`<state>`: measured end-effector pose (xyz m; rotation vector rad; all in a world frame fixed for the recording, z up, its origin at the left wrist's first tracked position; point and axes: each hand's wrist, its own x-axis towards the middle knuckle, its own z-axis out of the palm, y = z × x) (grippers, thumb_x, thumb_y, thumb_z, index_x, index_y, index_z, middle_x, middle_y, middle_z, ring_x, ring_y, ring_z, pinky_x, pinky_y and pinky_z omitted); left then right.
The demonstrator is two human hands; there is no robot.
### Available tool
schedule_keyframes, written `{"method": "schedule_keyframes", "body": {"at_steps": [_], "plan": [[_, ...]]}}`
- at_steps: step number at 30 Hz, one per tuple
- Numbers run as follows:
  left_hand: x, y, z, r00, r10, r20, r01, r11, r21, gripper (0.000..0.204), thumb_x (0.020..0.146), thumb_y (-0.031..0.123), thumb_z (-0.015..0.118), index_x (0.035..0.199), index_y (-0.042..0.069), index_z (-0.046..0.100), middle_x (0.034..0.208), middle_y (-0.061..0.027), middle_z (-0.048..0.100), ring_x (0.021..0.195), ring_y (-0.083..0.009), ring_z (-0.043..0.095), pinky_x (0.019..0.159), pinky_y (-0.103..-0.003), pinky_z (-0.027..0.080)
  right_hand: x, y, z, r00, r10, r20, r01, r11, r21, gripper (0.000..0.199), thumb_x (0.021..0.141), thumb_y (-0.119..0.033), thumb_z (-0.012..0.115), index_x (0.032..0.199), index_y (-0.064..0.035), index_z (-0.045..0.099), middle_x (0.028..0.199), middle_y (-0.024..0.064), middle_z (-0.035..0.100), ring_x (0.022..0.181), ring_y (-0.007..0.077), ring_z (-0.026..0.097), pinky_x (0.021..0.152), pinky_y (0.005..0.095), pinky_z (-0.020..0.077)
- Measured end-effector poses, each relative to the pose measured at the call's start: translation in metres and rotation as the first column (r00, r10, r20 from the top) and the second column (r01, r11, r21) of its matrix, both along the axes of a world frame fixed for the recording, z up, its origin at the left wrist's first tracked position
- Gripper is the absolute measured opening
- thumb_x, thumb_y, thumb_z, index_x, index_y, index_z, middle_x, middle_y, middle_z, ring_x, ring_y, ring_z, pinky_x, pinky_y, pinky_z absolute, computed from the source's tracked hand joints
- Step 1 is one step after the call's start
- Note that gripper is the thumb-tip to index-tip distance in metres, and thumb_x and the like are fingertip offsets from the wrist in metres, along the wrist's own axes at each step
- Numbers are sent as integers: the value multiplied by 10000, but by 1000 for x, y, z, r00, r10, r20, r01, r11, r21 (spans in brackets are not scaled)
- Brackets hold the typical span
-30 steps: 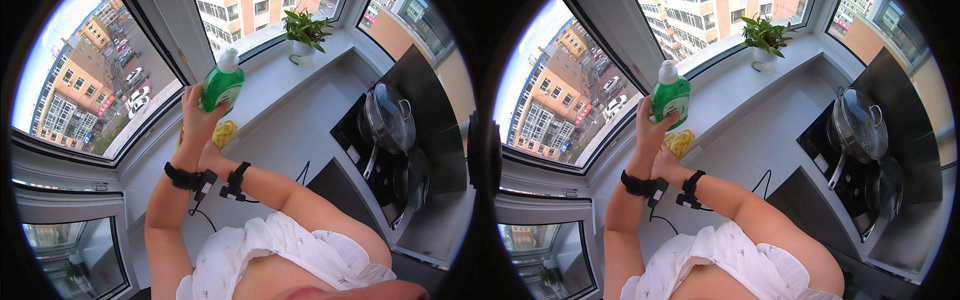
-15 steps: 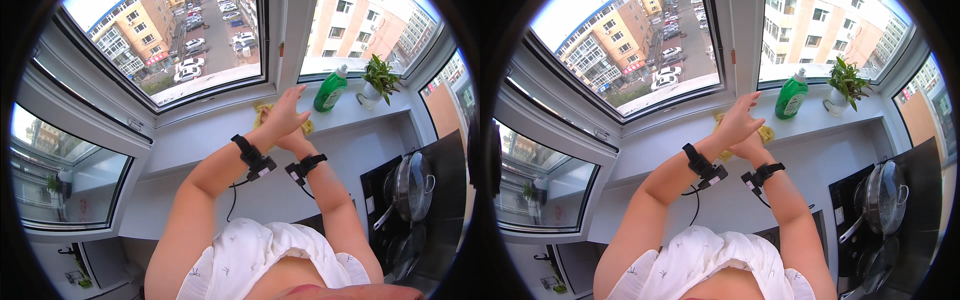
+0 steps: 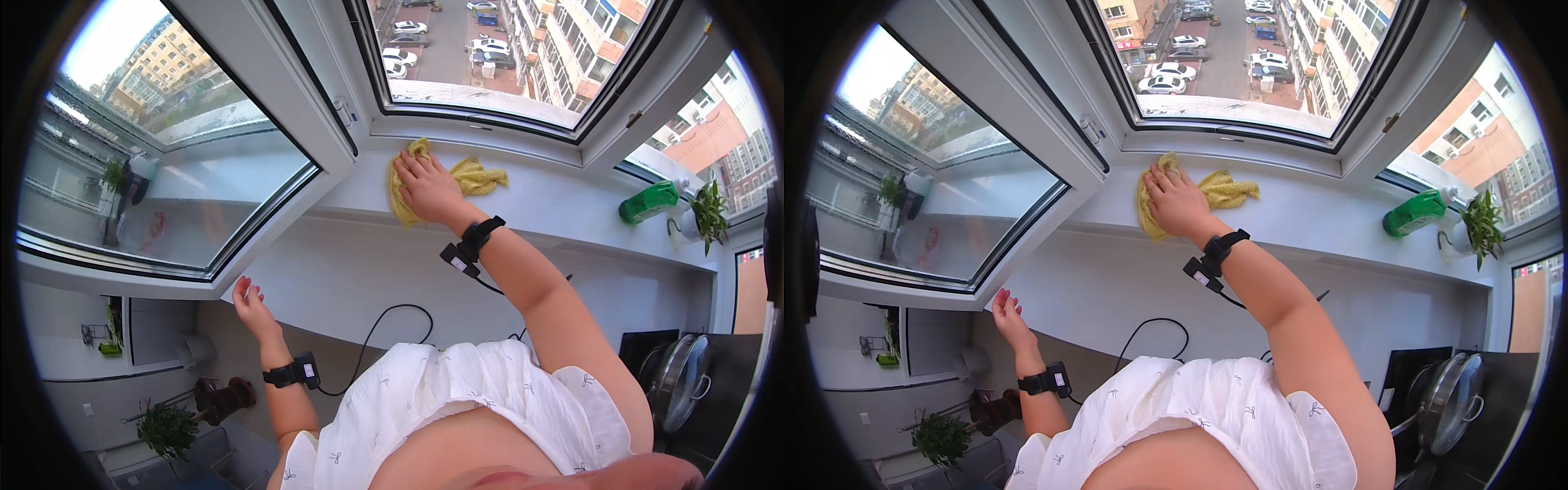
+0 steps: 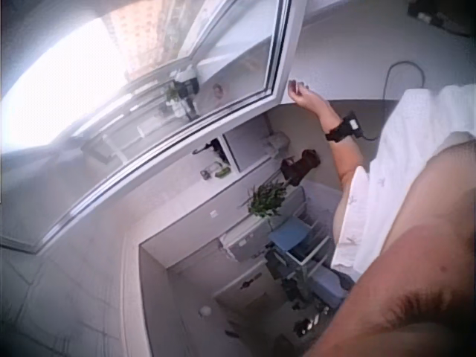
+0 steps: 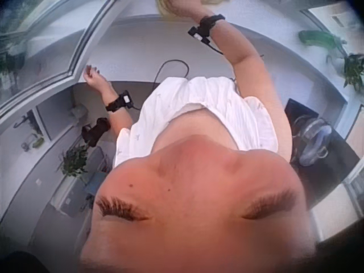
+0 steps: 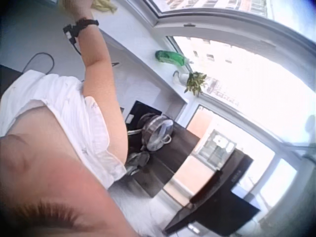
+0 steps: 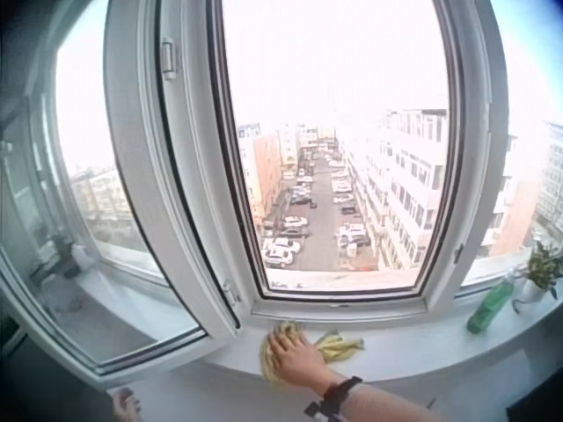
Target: The person wipes the kitchen window sill and glass with a yellow cloth, then applies green cleaning liquid from a bottle and continues wiping the sill and frame. The person moves a potted plant aside to reach the sill and wipes multiple sections of the window area.
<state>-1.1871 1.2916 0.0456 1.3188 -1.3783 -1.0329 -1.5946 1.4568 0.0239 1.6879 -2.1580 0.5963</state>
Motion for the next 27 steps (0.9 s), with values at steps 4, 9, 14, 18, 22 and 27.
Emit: {"method": "schedule_keyframes", "body": {"at_steps": [4, 9, 14, 18, 22, 27], "plan": [[45, -38, 35, 911, 346, -224, -375, 921, -106, 331, 981, 134, 519, 1290, 18, 505, 1246, -82, 538, 1080, -180, 538, 924, -317, 439, 10, -53, 33, 867, 24, 497, 33, 994, -106, 288, 958, -170, 558, 1214, -98, 669, 1219, 158, 626, 1136, 311, 597, 938, 408, 503], [90, -71, 80, 877, 472, -88, -460, 776, -431, 428, 1033, 271, 487, 1366, 4, 470, 1350, -136, 478, 1260, -257, 469, 1100, -362, 357, -34, -16, 48, 909, -172, 380, 335, 844, -419, 224, 960, -175, 580, 1149, -108, 680, 1082, 136, 673, 1081, 309, 619, 866, 410, 523], [84, -114, 94, 912, 169, -374, -265, 938, -223, 571, 1053, 423, 407, 1450, 14, 424, 1433, -154, 477, 1353, -266, 438, 1153, -386, 322, -46, -69, 23, 990, -63, 128, 77, 991, -107, 296, 927, -182, 558, 1187, -77, 652, 1106, 169, 677, 1135, 343, 590, 927, 447, 502], [65, -136, 93, 827, 83, -556, -208, 964, -165, 592, 1041, 429, 411, 1439, -8, 436, 1432, -159, 502, 1309, -279, 498, 1136, -421, 361, -39, -84, 42, 925, -100, 366, 64, 992, 109, 419, 880, -167, 538, 1285, -60, 550, 1163, 177, 683, 1137, 348, 606, 986, 445, 472], [52, -140, 89, 831, -29, -556, -187, 926, -329, 571, 1039, 398, 409, 1418, -27, 461, 1415, -174, 517, 1283, -283, 524, 1098, -418, 412, -54, -27, 63, 872, -434, 227, 390, 895, 217, 344, 884, -174, 543, 1219, -104, 581, 1139, 166, 700, 1061, 342, 649, 973, 446, 471], [44, -136, 90, 803, 120, -584, -302, 926, -226, 564, 1034, 370, 392, 1396, -53, 483, 1358, -189, 559, 1218, -290, 573, 1053, -415, 456, -47, -62, 43, 949, 19, 315, -26, 1000, 15, 405, 877, -140, 546, 1271, -50, 526, 1119, 238, 671, 1078, 439, 602, 931, 494, 480]]}}
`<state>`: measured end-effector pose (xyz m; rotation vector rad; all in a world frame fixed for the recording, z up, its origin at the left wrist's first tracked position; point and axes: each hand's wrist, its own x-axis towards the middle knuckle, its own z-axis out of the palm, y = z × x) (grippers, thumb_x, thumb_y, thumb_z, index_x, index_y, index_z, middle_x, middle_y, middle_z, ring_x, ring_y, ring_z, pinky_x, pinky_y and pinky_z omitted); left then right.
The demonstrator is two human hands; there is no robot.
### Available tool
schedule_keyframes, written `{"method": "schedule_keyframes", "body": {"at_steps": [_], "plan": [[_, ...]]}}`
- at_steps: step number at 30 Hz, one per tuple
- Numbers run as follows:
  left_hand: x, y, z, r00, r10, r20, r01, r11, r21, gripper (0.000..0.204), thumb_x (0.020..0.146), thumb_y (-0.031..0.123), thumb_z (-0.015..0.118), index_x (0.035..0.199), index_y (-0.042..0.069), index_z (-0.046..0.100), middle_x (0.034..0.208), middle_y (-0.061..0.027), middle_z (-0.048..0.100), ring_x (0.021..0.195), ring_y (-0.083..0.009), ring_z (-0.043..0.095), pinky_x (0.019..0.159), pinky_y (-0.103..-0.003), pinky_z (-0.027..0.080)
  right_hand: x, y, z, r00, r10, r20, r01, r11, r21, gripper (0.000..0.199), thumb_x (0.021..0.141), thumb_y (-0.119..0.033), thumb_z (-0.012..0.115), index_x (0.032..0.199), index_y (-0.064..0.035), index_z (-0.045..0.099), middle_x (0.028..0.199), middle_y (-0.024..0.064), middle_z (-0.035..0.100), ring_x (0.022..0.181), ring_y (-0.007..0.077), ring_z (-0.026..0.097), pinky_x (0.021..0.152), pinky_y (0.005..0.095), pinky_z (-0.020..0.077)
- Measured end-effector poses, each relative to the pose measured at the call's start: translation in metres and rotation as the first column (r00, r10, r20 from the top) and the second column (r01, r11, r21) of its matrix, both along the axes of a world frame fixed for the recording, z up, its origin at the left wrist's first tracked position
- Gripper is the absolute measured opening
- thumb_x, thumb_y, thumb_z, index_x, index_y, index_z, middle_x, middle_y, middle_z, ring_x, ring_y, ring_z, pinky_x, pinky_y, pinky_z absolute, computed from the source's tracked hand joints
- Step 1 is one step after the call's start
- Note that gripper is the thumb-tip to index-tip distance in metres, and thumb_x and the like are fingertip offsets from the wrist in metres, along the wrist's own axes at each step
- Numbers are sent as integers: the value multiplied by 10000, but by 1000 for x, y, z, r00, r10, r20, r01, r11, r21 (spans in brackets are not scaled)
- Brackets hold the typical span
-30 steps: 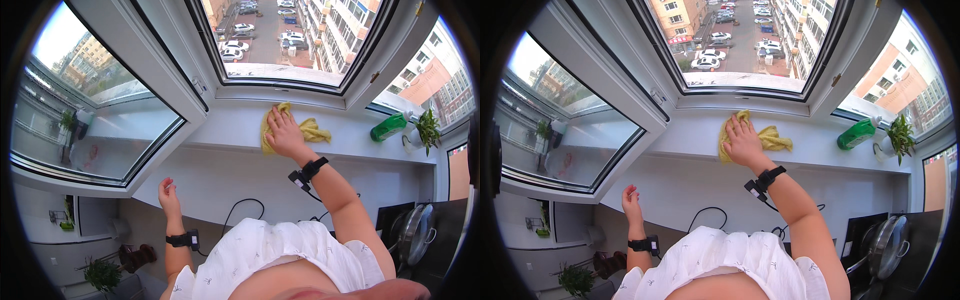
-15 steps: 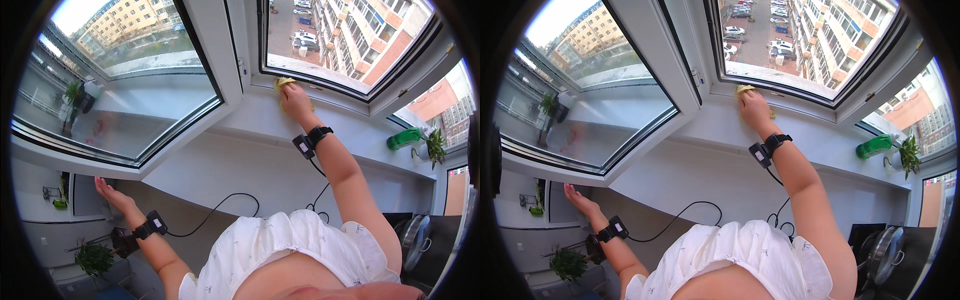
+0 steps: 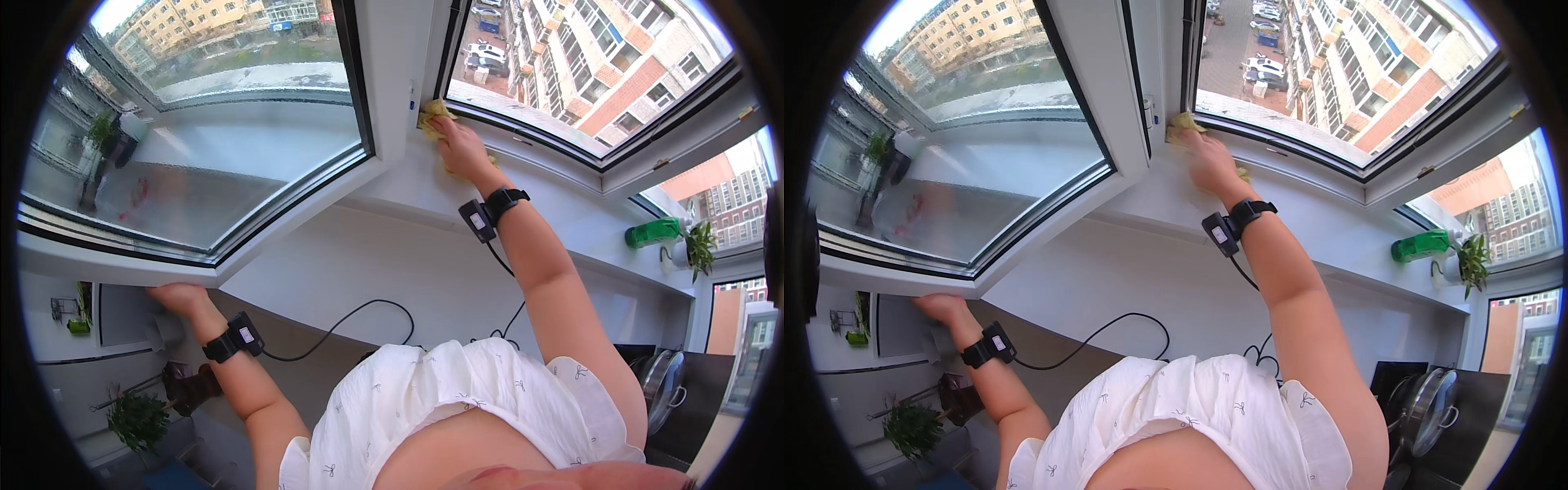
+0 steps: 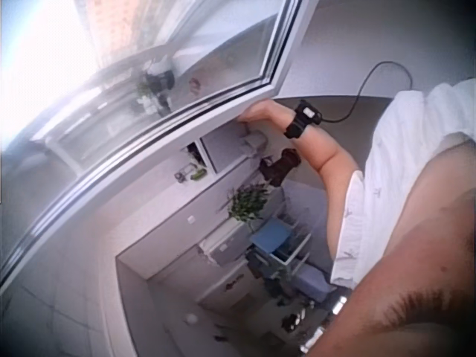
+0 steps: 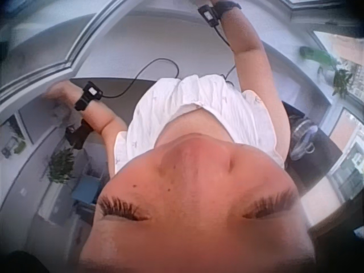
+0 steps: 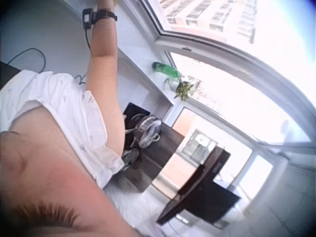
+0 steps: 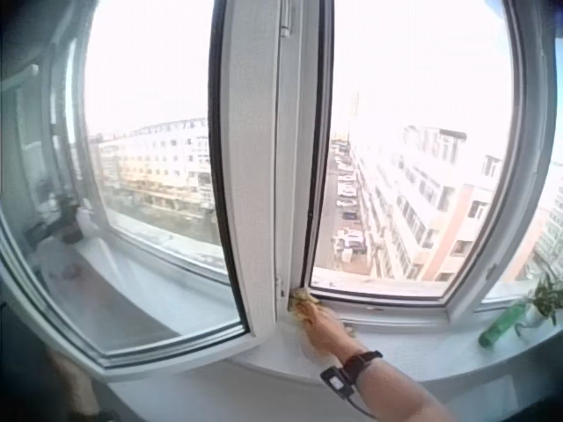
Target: The person wipes the kitchen window sill and glass with a yellow cloth, then applies green cleaning liquid from a bottle and continues wiping the sill and frame. The person moves a potted plant aside to reach the sill and wipes multiple sections of the window area.
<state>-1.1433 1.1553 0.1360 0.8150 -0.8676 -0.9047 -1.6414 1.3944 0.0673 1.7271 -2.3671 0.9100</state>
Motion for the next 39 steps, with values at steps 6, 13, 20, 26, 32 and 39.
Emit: {"method": "schedule_keyframes", "body": {"at_steps": [6, 13, 20, 26, 32, 39], "plan": [[-2, 4, 6, 999, -32, 30, 33, 999, -16, 571, 1038, 372, 372, 1397, -59, 478, 1388, -192, 533, 1225, -293, 572, 1039, -418, 471, 13, 9, 13, 919, -392, -50, 393, 892, 224, 407, 863, -123, 514, 1264, -132, 585, 1198, 131, 688, 1122, 334, 626, 977, 448, 481], [6, 1, -5, 998, 37, -46, -34, 997, 66, 554, 1024, 356, 386, 1329, -86, 519, 1318, -213, 572, 1171, -301, 598, 1022, -433, 482, 23, -11, 20, 973, -217, 79, 201, 964, 175, 391, 869, -63, 481, 1250, -79, 565, 1109, 210, 684, 1106, 401, 616, 929, 456, 488], [10, -3, -11, 998, -2, -59, 1, 1000, -11, 556, 1017, 350, 398, 1325, -95, 527, 1323, -211, 577, 1151, -280, 604, 997, -403, 488, 5, 14, 3, 924, -364, -118, 374, 925, 75, 371, 861, -143, 532, 1226, -119, 595, 1030, 166, 703, 1003, 339, 660, 869, 453, 511], [5, -2, -8, 997, 77, 21, -77, 997, 7, 534, 1006, 340, 420, 1267, -103, 566, 1263, -214, 611, 1111, -287, 626, 979, -411, 500, 8, 18, -22, 902, -211, -377, 212, 977, -39, 360, 871, -128, 518, 1215, -97, 618, 1167, 132, 687, 1139, 305, 619, 991, 409, 464], [9, -2, -7, 994, -58, 93, 60, 998, -19, 553, 1010, 312, 403, 1348, -107, 527, 1323, -231, 582, 1166, -332, 612, 1021, -435, 499, -57, 204, -24, 756, -553, -350, 587, 810, -13, 366, 920, -175, 485, 1259, -114, 610, 1249, 115, 671, 1193, 294, 583, 1049, 427, 425], [11, 4, -8, 994, 9, 109, -1, 998, -70, 538, 1032, 340, 423, 1341, -87, 531, 1310, -219, 596, 1138, -295, 615, 1022, -412, 490, -89, 238, 8, 497, -691, -524, 860, 315, 400, 527, 904, -321, 508, 1357, -53, 535, 1283, 140, 663, 1336, 278, 473, 1126, 371, 317]]}}
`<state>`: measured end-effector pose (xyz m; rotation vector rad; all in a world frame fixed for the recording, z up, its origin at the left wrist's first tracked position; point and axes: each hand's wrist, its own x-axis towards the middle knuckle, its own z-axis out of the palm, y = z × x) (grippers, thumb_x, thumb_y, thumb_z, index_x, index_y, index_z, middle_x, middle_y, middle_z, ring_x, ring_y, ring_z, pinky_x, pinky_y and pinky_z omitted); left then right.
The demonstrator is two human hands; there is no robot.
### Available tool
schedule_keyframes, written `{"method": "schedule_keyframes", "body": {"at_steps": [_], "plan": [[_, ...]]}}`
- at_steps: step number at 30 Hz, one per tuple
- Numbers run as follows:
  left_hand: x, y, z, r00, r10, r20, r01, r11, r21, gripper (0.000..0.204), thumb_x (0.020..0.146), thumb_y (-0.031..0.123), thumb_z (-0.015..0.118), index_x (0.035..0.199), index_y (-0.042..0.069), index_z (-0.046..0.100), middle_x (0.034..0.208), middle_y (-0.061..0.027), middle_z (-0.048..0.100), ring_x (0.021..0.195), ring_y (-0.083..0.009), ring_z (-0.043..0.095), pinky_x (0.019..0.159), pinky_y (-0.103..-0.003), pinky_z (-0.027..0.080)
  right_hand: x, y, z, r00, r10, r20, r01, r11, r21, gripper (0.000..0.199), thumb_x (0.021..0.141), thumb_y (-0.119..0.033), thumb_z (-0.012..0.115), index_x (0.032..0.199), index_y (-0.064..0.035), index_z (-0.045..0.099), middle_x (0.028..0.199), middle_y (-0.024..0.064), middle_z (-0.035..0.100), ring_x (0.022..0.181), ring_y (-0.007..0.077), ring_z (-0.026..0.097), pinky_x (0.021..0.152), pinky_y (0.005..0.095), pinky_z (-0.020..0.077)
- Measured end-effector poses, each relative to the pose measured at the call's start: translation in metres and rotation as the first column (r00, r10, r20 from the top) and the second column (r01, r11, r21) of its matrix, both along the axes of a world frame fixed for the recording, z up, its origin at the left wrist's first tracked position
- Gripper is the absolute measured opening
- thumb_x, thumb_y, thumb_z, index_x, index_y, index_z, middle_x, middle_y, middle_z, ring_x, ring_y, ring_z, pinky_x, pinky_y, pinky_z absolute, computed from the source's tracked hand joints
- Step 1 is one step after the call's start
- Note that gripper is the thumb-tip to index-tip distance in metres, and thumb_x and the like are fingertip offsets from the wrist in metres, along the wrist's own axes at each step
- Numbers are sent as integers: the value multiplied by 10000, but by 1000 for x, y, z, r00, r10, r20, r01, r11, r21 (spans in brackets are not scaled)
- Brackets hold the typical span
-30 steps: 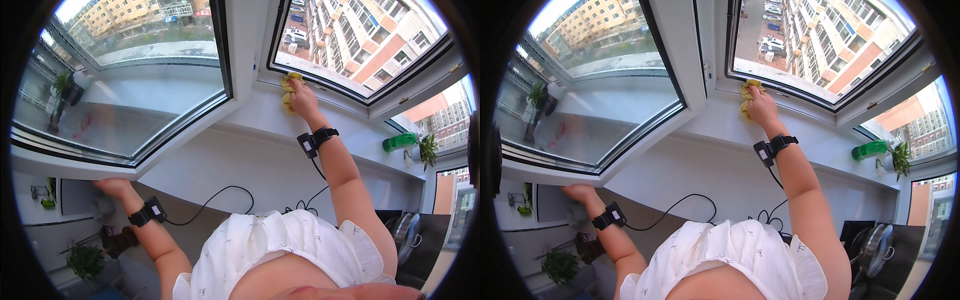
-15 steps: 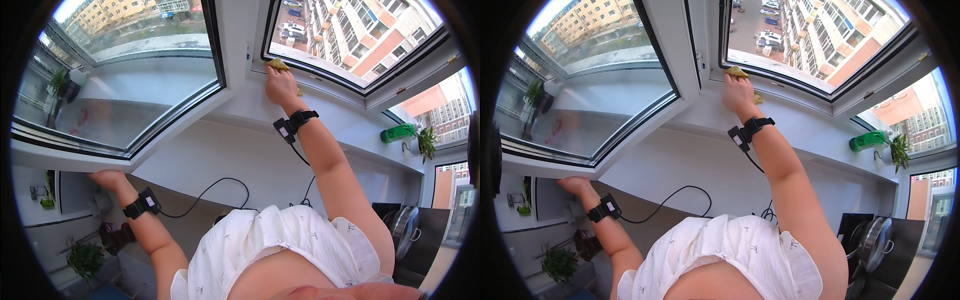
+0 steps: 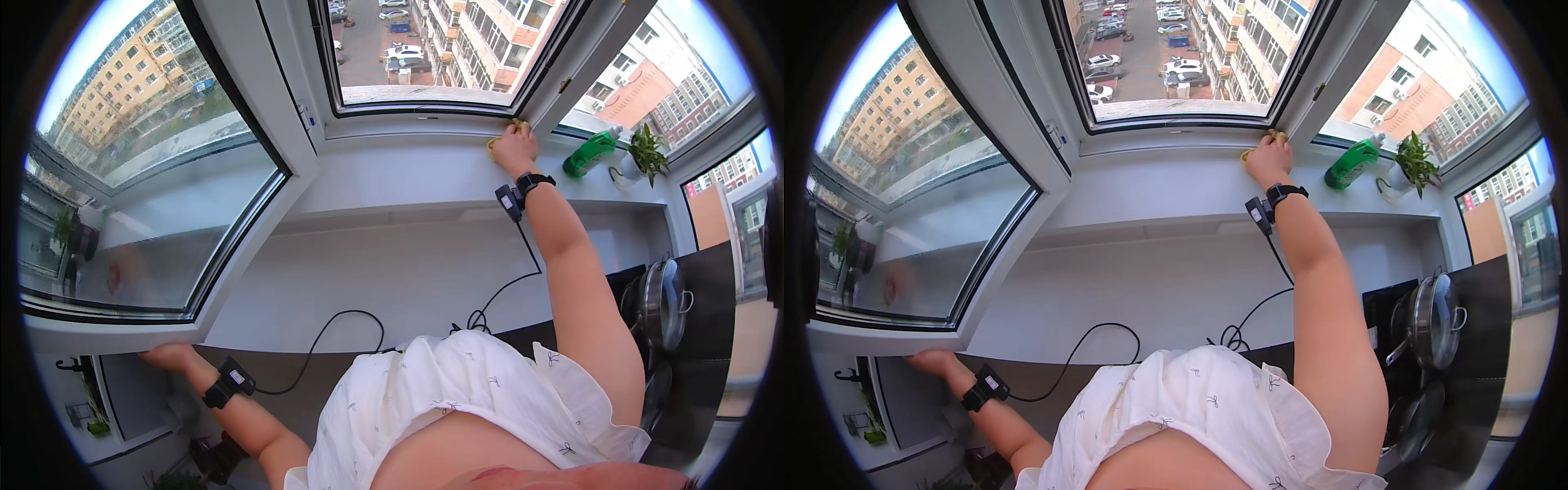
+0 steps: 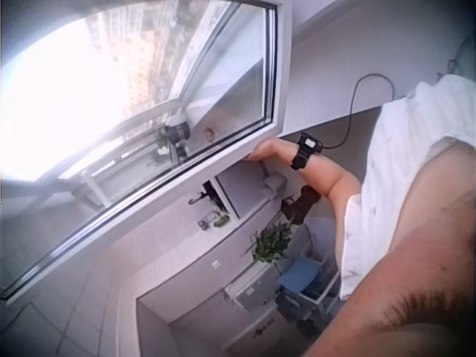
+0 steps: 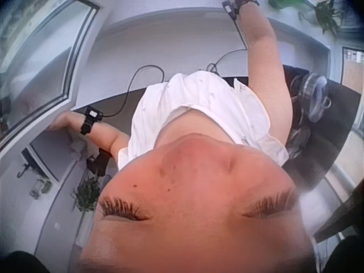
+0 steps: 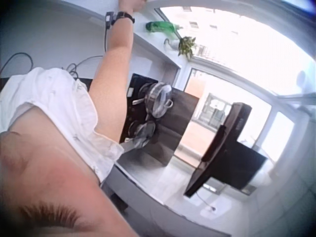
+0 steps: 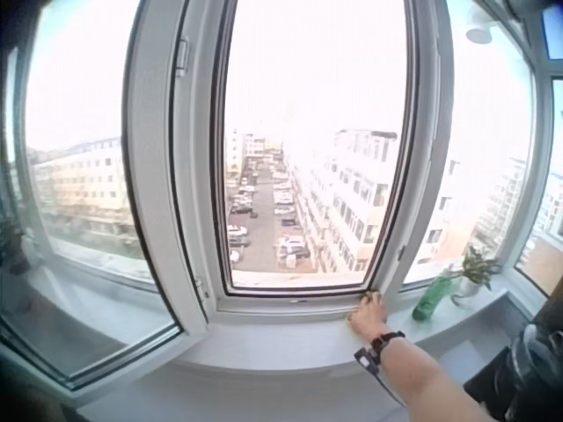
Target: The person wipes the kitchen window sill and glass with a yellow cloth, then applies green cleaning liquid from a bottle and continues wiping the sill and frame. The person moves a potted plant aside to reach the sill and wipes multiple sections of the window area.
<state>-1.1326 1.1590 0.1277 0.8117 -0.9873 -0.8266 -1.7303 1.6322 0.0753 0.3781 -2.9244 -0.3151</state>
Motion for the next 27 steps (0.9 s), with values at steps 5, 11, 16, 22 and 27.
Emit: {"method": "schedule_keyframes", "body": {"at_steps": [5, 11, 16, 22, 27], "plan": [[-2, 10, 5, 1000, -12, 26, 12, 1000, 11, 536, 1047, 352, 411, 1359, -72, 512, 1340, -217, 578, 1157, -294, 607, 1029, -409, 485, -11, -31, 18, 991, -97, 92, 78, 979, 190, 454, 915, -308, 587, 1293, -63, 647, 1294, 102, 670, 1314, 278, 516, 1028, 372, 431], [-4, 18, 12, 999, 27, 46, -29, 999, 40, 553, 1043, 365, 425, 1389, -64, 477, 1351, -242, 566, 1166, -305, 620, 1029, -418, 504, -25, -17, 20, 990, 39, 133, -95, 894, 438, 284, 946, -177, 575, 1165, -144, 752, 1236, 13, 694, 1223, 260, 569, 968, 448, 467], [-5, 19, 9, 998, 37, 49, -37, 999, -4, 565, 1034, 372, 448, 1389, -66, 475, 1345, -248, 568, 1162, -307, 620, 1032, -421, 499, -26, 2, 0, 989, 112, -97, -74, 939, 337, 341, 955, -175, 538, 1250, -56, 663, 1197, 85, 671, 1209, 246, 558, 992, 343, 448], [-3, 11, 6, 997, 33, 72, -31, 999, -29, 544, 1042, 354, 436, 1375, -74, 483, 1338, -250, 568, 1146, -297, 620, 1013, -408, 509, -34, 19, 14, 962, 256, -96, -216, 926, 310, 241, 901, -168, 570, 1084, -77, 697, 1046, 88, 718, 1123, 247, 598, 960, 348, 462], [3, 5, 0, 982, 97, 162, -98, 995, 1, 550, 1048, 354, 420, 1393, -73, 461, 1342, -261, 556, 1155, -317, 620, 1019, -440, 516, 10, 16, 45, 980, 182, -75, -168, 972, 164, 229, 890, -182, 584, 1066, -109, 711, 1013, 117, 728, 1068, 287, 637, 890, 389, 488]]}}
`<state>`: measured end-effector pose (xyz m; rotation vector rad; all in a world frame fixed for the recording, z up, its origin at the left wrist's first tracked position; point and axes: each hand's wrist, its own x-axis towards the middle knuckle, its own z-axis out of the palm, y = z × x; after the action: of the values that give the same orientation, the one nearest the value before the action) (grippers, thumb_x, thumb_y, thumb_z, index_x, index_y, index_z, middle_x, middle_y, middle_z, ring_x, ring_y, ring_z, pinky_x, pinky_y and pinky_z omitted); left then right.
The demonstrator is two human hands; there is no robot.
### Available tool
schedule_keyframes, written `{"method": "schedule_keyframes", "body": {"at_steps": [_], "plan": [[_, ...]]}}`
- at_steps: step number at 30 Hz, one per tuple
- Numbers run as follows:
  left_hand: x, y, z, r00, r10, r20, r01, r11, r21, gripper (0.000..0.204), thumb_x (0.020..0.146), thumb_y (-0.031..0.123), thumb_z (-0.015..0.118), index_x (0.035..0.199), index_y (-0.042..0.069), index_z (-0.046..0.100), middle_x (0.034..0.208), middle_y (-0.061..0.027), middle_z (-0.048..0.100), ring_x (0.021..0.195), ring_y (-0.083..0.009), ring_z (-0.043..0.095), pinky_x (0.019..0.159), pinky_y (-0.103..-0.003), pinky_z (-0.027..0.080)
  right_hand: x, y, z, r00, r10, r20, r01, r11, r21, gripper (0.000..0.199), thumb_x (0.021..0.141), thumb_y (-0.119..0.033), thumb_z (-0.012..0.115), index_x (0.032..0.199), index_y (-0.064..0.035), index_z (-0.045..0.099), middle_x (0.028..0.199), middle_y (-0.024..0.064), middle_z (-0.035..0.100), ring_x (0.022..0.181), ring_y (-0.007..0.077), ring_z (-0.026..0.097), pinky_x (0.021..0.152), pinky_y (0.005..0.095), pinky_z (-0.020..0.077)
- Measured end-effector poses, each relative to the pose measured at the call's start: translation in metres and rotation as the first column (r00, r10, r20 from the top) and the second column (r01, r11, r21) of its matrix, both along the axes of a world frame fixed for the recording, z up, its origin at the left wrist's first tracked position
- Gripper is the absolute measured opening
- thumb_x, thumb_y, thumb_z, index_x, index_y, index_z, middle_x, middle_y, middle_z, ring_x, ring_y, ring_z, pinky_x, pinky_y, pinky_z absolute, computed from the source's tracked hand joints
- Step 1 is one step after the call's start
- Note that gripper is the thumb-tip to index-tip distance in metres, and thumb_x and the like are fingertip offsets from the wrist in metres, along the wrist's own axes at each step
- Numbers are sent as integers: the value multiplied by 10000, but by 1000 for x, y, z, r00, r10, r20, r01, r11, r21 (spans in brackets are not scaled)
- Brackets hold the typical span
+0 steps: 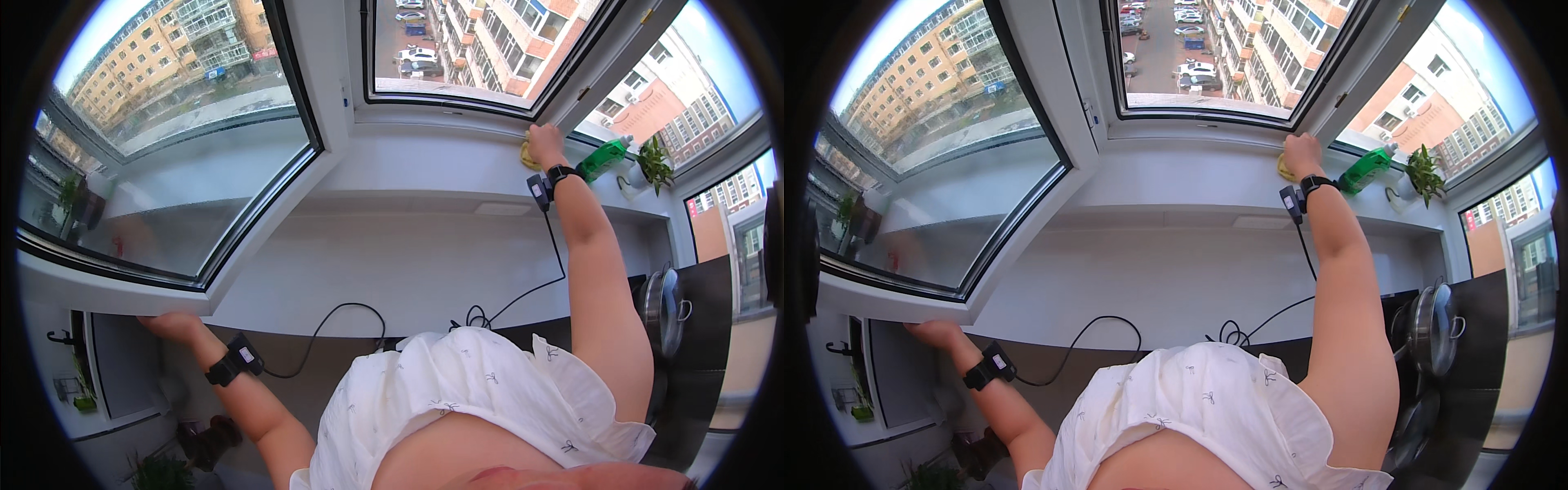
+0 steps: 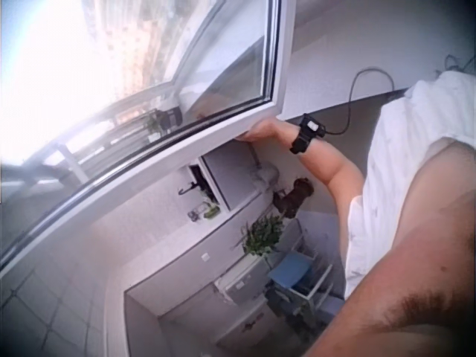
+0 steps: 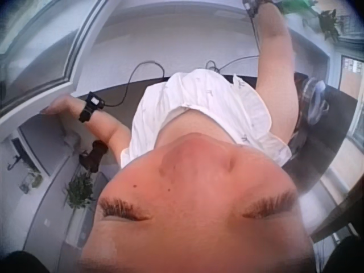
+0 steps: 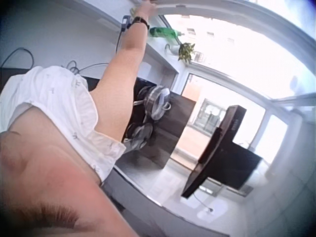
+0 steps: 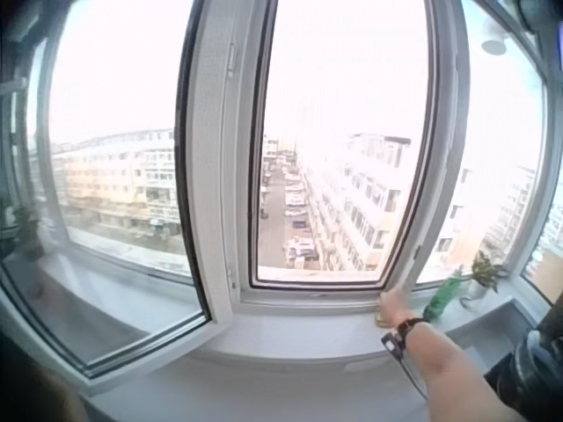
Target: The person wipes the kitchen window sill and glass with a yellow cloth, then applies green cleaning liquid from a bottle and continues wiping the sill and frame. The person moves a potted plant aside to reach the sill and wipes multiple sections of the window area.
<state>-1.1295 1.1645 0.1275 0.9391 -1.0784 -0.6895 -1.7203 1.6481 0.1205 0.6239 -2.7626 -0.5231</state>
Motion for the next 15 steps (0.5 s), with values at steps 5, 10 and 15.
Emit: {"method": "schedule_keyframes", "body": {"at_steps": [5, 10, 15], "plan": [[7, -7, -14, 1000, 19, 20, -17, 997, -79, 507, 1040, 326, 408, 1312, -87, 520, 1288, -269, 590, 1084, -331, 647, 948, -445, 550, 58, 53, -16, 992, -125, 3, 121, 947, -298, 283, 912, -295, 569, 1069, -99, 699, 973, 175, 726, 993, 358, 667, 878, 465, 516], [12, -19, -21, 1000, 10, -1, -10, 997, -83, 528, 1033, 314, 412, 1372, -82, 499, 1306, -271, 586, 1132, -335, 633, 998, -442, 526, 42, 99, -56, 965, -198, 171, 261, 687, -678, 438, 959, -451, 546, 1192, -94, 649, 1061, 245, 706, 990, 465, 659, 874, 543, 518], [15, -22, -23, 992, 120, 42, -120, 993, -3, 512, 1039, 296, 434, 1389, -75, 486, 1358, -260, 565, 1164, -330, 623, 1022, -432, 512, 28, 71, -92, 996, 34, -88, -86, 695, -714, 497, 954, -469, 567, 1218, -51, 616, 1169, 249, 674, 1034, 426, 668, 872, 499, 530]]}}
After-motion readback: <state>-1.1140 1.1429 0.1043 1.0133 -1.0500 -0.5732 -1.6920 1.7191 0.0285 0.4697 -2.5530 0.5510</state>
